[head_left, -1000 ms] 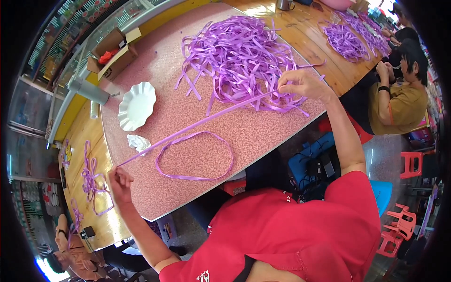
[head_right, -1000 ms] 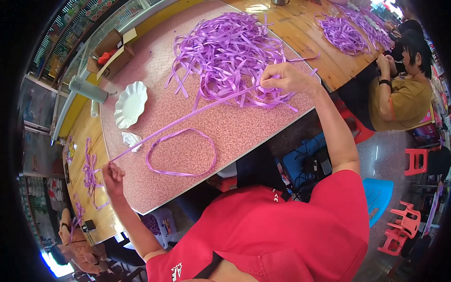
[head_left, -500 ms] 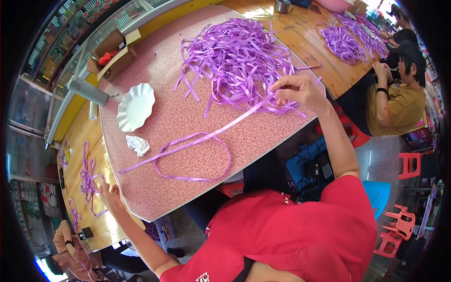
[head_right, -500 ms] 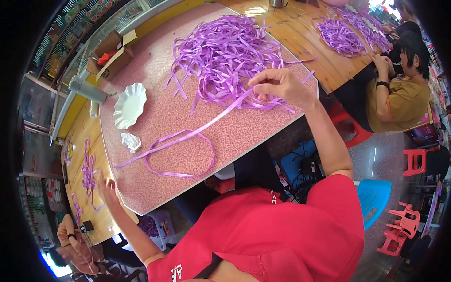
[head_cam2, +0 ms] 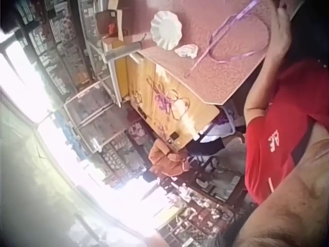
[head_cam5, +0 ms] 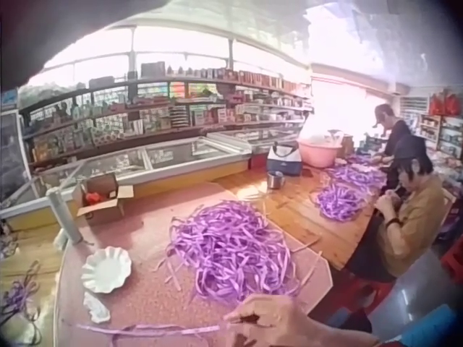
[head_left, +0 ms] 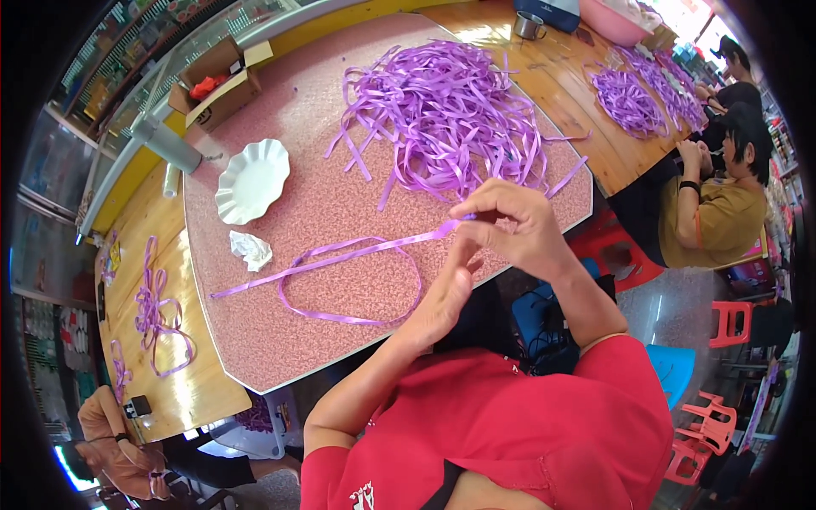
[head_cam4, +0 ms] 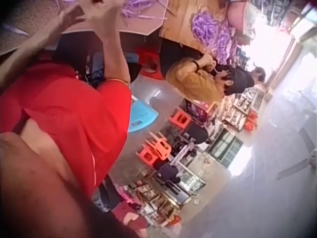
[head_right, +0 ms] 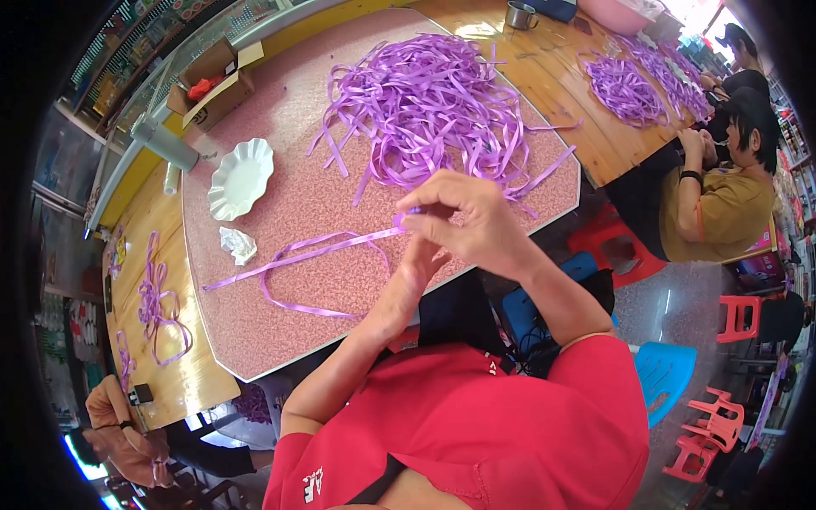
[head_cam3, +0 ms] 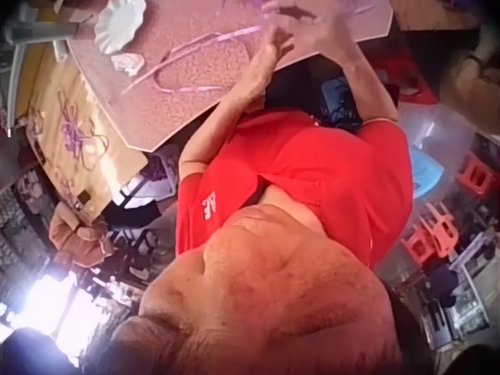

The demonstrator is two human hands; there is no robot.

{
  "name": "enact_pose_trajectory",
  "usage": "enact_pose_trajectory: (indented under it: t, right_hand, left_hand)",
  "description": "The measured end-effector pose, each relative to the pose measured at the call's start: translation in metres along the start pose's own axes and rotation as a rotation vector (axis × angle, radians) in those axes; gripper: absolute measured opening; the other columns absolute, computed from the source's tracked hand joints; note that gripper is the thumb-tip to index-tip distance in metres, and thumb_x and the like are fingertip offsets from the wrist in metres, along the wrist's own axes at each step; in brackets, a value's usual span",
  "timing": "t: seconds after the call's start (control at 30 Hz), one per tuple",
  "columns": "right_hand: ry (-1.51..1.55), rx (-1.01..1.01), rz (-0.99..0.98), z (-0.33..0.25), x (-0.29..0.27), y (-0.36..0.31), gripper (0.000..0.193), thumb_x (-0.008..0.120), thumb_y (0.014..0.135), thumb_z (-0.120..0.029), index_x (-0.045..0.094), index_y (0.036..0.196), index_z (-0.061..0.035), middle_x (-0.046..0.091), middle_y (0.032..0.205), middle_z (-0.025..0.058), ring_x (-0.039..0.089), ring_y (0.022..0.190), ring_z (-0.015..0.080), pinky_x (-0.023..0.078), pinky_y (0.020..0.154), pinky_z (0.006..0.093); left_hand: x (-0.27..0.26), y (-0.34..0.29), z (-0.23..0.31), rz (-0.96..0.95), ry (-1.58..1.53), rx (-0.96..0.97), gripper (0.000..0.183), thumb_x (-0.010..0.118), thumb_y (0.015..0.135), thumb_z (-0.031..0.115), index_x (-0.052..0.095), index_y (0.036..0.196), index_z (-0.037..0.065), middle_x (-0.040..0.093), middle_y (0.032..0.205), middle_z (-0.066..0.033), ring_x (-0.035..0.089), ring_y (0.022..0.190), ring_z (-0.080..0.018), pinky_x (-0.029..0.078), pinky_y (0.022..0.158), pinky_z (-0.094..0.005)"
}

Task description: Braiding or twisting purple plastic strips into decorative loops at a table.

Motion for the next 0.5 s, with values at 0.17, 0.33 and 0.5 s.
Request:
enact_pose_trajectory:
  t: [0.17, 0.33, 0.5]
  right_hand:
    - [0.001, -0.067, 0.106, -0.004, 0.017, -0.012, 0.023, 0.077, 0.08, 0.005, 0.071, 0.102, -0.0008, 0.068, 0.095, 0.0082, 0.067, 0.083, 0.0142, 0.054, 0.071, 0.0243]
    - [0.162, -0.068, 0.109, 0.004, 0.033, -0.009, 0.023, 0.077, 0.08, 0.005, 0.071, 0.102, -0.0002, 0.068, 0.095, 0.0075, 0.066, 0.086, 0.0144, 0.053, 0.072, 0.0242]
    - [0.124, -0.189, 0.094, 0.004, 0.036, -0.006, 0.024, 0.078, 0.08, 0.004, 0.07, 0.103, 0.0004, 0.068, 0.095, 0.0075, 0.065, 0.085, 0.013, 0.051, 0.069, 0.0246]
  left_hand:
    - [0.001, 0.03, 0.034, 0.166, -0.367, 0.019, 0.063, 0.034, 0.107, 0.044, 0.029, 0.153, 0.001, 0.033, 0.156, -0.0167, 0.033, 0.144, -0.0278, 0.027, 0.12, -0.043]
    - [-0.006, 0.023, 0.038, 0.196, -0.433, 0.017, 0.056, 0.035, 0.107, 0.036, 0.036, 0.149, 0.0, 0.036, 0.155, -0.0185, 0.039, 0.141, -0.0276, 0.03, 0.119, -0.0427]
    - [-0.017, 0.018, 0.046, 0.284, -0.489, 0.057, 0.051, 0.038, 0.106, 0.034, 0.043, 0.144, -0.001, 0.046, 0.148, -0.0187, 0.044, 0.137, -0.0288, 0.032, 0.117, -0.0427]
Point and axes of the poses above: each hand's wrist, its own y-axis towards the middle knuckle, its own x-axis out of the palm, z = x × y, the point moved 4 cm from there along y, towards the middle knuckle
